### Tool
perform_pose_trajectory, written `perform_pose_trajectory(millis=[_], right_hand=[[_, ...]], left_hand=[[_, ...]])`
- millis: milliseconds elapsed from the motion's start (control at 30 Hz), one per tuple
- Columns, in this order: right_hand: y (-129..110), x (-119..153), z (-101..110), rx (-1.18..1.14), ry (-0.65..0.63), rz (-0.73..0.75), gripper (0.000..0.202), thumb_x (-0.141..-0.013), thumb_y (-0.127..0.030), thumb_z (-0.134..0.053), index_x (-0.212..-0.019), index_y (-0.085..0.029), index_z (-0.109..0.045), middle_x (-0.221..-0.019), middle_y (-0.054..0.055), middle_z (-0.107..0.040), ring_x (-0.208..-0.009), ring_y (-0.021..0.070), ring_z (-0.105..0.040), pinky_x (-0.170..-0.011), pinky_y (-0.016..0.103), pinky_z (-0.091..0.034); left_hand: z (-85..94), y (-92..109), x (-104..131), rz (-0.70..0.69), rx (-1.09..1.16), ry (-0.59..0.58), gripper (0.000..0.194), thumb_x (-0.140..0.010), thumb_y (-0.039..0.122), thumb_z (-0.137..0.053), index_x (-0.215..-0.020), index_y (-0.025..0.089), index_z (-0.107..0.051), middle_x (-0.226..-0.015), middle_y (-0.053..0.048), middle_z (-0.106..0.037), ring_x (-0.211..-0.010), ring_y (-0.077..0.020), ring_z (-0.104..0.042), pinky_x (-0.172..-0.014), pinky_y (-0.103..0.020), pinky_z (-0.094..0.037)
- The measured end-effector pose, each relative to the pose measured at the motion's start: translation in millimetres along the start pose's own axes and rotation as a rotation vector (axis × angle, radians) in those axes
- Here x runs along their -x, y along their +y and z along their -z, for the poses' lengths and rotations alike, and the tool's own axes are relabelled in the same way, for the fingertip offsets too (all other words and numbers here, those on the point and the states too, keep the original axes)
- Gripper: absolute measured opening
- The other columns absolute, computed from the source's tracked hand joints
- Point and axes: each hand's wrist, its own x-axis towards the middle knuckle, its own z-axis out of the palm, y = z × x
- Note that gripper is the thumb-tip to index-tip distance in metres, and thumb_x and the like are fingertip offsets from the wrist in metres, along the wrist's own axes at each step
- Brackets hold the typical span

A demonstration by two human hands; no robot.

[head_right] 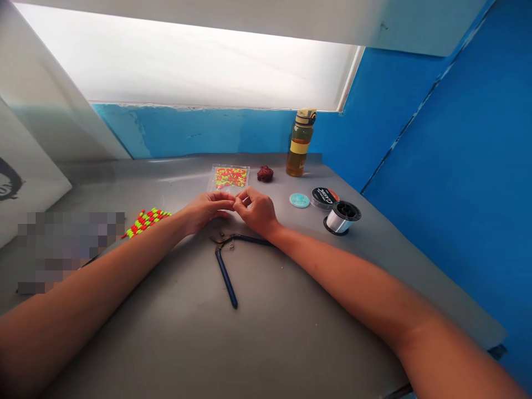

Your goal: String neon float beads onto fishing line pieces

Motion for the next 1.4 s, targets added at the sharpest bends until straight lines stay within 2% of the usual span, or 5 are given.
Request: perform_pose_trajectory(millis=[333, 1400], right_hand=[[1.9, 0.4, -1.0, -0.036, 0.013, 0.035, 0.009, -0.085, -0.029, -0.059, -0.081, -0.021, -0.062, -0.079, 0.001, -0.072, -0.065, 0.0142, -0.064, -0.064, 0.027, -0.047], [-4.4, -0.9, 2.9, -0.010, -0.015, -0.010, 0.005, -0.083, -0.025, -0.059, -0.082, -0.022, -0.063, -0.080, 0.000, -0.073, -0.066, 0.0148, -0.065, -0.065, 0.027, -0.049]], left_hand=[[-0.7, 0.6, 1.0, -0.005, 0.000, 0.011, 0.032, -0.065, 0.036, -0.082, -0.090, 0.019, -0.074, -0.099, -0.008, -0.070, -0.094, -0.0212, -0.063, -0.077, -0.032, -0.047], [-2.8, 3.0, 2.6, 0.005, 0.018, 0.003, 0.027, -0.064, 0.034, -0.083, -0.085, 0.020, -0.075, -0.096, -0.006, -0.070, -0.088, -0.0185, -0.062, -0.077, -0.032, -0.047]])
